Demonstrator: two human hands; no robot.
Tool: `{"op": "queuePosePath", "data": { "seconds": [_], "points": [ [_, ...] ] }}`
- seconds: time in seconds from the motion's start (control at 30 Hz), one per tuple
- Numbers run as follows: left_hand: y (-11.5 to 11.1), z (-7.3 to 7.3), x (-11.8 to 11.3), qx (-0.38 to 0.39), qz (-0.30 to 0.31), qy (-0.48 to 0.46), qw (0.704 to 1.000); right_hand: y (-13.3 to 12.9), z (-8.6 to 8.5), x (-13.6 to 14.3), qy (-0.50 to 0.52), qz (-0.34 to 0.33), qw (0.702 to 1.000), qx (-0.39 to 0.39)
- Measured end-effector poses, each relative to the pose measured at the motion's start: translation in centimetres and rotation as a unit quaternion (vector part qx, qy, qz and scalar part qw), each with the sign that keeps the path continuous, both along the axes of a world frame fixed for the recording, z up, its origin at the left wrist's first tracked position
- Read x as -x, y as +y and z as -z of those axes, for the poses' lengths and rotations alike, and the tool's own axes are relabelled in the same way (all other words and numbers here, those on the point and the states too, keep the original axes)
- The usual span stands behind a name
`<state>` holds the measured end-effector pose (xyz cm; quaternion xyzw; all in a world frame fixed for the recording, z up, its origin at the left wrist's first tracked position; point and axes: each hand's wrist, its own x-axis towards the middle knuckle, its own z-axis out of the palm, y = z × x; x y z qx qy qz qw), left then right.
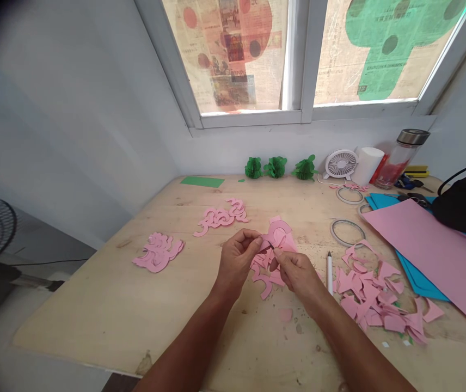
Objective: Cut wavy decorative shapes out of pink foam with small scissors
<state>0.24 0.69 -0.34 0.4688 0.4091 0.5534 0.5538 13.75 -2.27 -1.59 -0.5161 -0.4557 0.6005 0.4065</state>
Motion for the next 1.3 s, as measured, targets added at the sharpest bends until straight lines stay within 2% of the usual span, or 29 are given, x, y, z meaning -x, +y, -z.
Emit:
{"op": "queuePosePath", "data": {
  "seconds": [1.3],
  "points": [
    [-0.06,0.22,-0.08,-0.003,-0.003,-0.003,1.0,0.02,-0.2,0.07,-0.031,0.0,1.0,-0.004]
  ]
}}
